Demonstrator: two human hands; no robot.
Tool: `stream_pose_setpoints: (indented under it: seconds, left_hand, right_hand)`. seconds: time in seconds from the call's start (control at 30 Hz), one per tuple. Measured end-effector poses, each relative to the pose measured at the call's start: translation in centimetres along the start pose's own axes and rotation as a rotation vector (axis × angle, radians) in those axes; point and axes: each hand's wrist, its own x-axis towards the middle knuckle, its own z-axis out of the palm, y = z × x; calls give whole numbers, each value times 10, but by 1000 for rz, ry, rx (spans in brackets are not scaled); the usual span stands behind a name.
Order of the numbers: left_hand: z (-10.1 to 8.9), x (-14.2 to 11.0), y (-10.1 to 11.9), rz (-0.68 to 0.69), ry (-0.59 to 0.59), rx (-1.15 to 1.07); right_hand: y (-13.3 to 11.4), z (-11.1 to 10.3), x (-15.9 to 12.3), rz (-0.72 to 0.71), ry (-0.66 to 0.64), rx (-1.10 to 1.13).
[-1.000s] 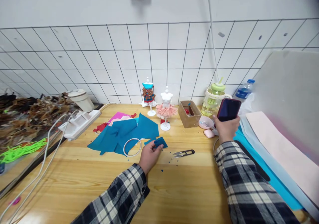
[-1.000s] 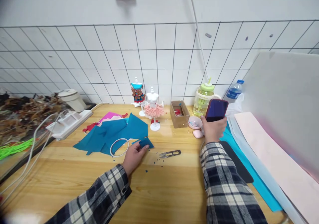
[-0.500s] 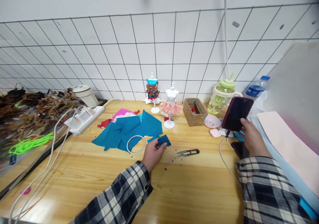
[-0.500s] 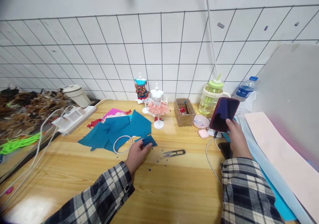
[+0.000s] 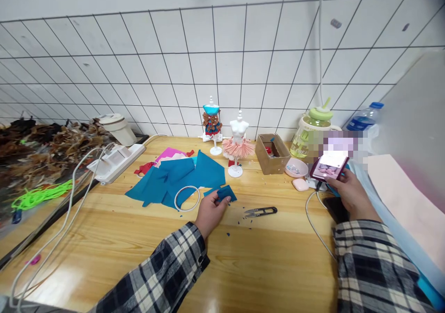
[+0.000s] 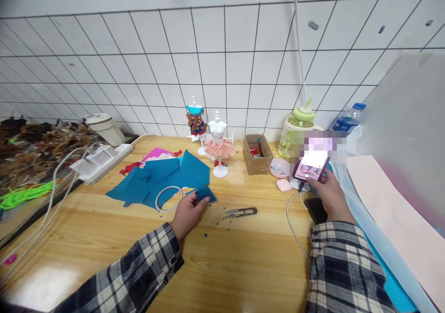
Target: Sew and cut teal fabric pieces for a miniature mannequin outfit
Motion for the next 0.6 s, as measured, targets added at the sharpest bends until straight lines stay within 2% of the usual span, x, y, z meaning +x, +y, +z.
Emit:
stream_pose_setpoints:
  seconds: [0.27, 0.6]
  left_hand:
    - [-1, -1, 4, -12, -9, -9]
    - [-1, 0, 3, -4, -9, 1]
  right_hand:
    - [-5, 7, -3, 8, 57, -55]
    - [-7, 8, -4, 11, 67, -107]
